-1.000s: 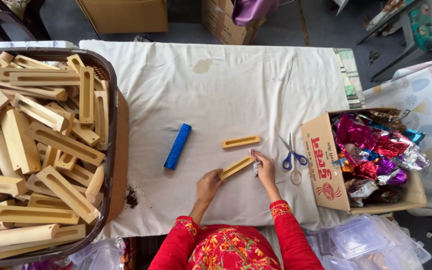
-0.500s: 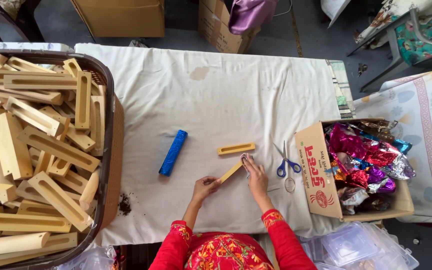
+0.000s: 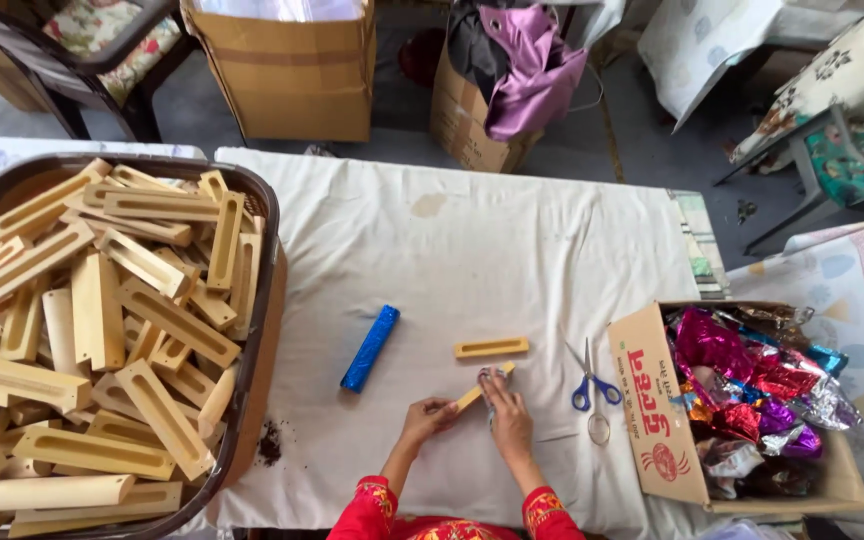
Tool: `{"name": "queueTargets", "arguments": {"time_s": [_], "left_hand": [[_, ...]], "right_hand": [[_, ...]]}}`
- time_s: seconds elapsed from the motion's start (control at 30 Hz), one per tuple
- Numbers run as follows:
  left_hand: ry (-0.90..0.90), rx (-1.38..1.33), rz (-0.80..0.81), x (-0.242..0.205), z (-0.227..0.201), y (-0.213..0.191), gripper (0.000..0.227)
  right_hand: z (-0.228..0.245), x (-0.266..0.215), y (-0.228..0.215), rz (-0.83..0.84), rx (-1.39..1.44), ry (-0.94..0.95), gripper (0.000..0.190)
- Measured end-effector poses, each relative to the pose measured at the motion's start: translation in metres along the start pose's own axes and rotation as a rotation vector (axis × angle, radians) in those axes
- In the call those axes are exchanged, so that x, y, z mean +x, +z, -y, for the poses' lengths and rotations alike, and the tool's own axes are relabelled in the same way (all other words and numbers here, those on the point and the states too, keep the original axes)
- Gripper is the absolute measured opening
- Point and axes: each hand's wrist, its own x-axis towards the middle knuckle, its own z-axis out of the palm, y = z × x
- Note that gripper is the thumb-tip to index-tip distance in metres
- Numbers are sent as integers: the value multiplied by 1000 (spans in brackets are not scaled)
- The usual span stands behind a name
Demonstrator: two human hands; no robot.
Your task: Assembling and packaging wooden blocks with small items and foil wrapping.
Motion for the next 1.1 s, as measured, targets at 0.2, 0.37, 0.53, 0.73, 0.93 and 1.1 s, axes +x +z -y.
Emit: {"name": "queueTargets", "arguments": {"time_s": [0.2,0.37,0.53,0.73,0.93,1.1], "left_hand": [[-213,-197,39,31,14,-16,35],[-309,-225,110,51,42,-22,30],[-214,26,58,16,19,-8,36],[-215,-15,98,22,26,-18,41],[-221,-6,84,22,25,-18,37],[-225,-31,181,19,17,-27,46]], "right_hand": [[-23,29,23,-72,122,-11,62],[14,-13,42,-59,145,-62,54],[9,-29,35,111,-34,-279,83],[-53,4,27,-45,-83,-124,72],[9,-19,39,-127,13,-170,60],[37,-36,30,-2,83,-191,57]]}}
